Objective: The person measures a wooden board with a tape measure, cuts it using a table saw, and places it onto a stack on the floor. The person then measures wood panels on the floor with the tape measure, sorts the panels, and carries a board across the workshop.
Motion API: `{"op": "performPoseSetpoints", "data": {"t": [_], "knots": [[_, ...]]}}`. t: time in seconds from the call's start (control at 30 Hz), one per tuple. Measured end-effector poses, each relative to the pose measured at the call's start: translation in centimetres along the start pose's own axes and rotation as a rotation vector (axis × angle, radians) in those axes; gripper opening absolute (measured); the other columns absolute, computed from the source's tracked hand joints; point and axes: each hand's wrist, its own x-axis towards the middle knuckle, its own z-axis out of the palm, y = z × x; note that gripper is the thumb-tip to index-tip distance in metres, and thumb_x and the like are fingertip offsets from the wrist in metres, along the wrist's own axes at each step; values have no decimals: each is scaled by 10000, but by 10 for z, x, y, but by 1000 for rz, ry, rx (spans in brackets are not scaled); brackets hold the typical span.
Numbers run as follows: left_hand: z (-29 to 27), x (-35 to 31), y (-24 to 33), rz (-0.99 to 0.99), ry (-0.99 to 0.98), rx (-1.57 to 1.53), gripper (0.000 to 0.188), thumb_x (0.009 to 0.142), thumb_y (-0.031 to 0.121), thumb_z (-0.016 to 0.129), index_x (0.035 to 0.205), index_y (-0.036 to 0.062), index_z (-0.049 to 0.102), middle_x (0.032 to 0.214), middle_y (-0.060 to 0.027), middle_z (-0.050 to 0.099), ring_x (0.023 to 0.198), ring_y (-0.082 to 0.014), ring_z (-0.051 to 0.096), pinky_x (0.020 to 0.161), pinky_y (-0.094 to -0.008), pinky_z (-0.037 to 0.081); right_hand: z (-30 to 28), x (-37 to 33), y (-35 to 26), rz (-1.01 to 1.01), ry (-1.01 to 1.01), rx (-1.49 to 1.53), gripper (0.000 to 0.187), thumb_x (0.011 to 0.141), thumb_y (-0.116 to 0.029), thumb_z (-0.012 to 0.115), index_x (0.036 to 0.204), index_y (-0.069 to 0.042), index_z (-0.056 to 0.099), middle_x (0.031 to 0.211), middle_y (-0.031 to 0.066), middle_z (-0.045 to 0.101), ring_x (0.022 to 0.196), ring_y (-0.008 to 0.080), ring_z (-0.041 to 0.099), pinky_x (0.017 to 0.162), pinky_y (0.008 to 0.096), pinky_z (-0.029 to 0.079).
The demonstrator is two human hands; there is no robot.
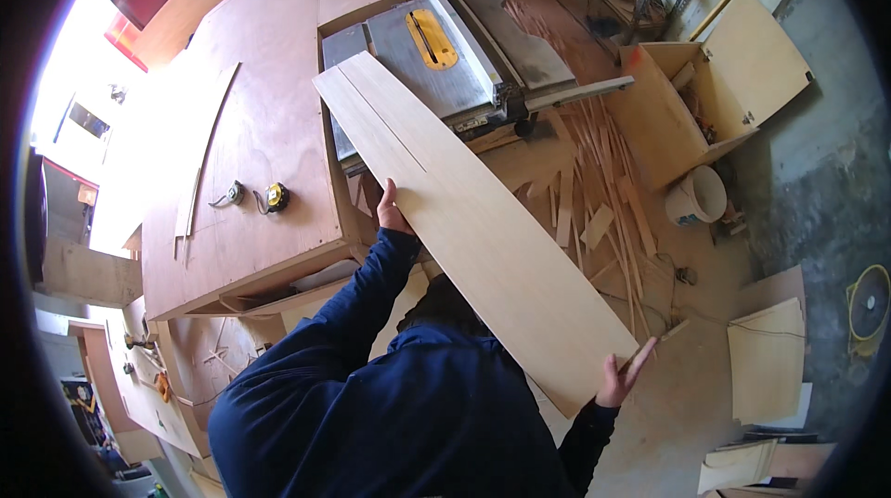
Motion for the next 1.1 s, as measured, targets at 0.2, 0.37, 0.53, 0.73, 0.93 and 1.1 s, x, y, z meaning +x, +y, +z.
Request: {"op": "performPoseSetpoints", "data": {"t": [0.2, 0.37, 0.53, 0.73, 0.93, 1.1], "knots": [[-22, -24, -65, -120, 232, 92, 812, 820, 645, 496, 1280, -15, 392, 1179, -177, 534, 1020, -309, 557, 898, -444, 448, -75, -31, 77, 424, -23, 294, 468, 889, -167, 523, 1298, 17, 389, 1208, 144, 514, 1105, 274, 497, 958, 382, 381], [-52, -7, -70, 400, 290, 1059, 729, 826, 338, 665, 1339, -35, 305, 1201, -192, 432, 972, -231, 538, 821, -322, 472, -160, -95, 139, 145, -14, -183, 439, 930, -296, 501, 1233, 14, 436, 1162, 169, 537, 1014, 266, 546, 878, 389, 444], [-51, 15, -16, 584, -119, 1765, 986, 667, 400, 752, 1393, -9, 226, 1306, -242, 327, 1186, -377, 360, 990, -452, 348, -139, -127, 96, 368, 48, 336, 624, 899, -503, 486, 1204, 39, 441, 1148, 199, 542, 1007, 287, 553, 829, 421, 464], [-34, 50, -7, 513, -238, 1954, 1169, 537, 534, 794, 1398, 1, 210, 1345, -224, 308, 1202, -416, 338, 1005, -470, 336, -148, -137, 127, 395, 101, 345, 595, 854, -431, 609, 1220, 7, 443, 1131, 170, 546, 973, 283, 556, 796, 400, 480], [3, 53, 9, 360, -138, 2253, 1214, 477, 588, 804, 1403, 52, 229, 1399, -185, 242, 1271, -404, 270, 1026, -520, 285, -102, -127, 96, 354, 133, 221, 613, 787, -337, 713, 1216, 11, 446, 1127, 144, 550, 971, 263, 560, 805, 378, 473], [-3, 71, 18, 400, -215, 2258, 1280, 454, 587, 810, 1433, 56, 180, 1486, -190, 139, 1327, -394, 200, 1060, -494, 242, -92, -125, 83, 461, 102, 230, 646, 770, -317, 732, 1239, 7, 428, 1136, 139, 548, 992, 261, 555, 819, 368, 468]]}}
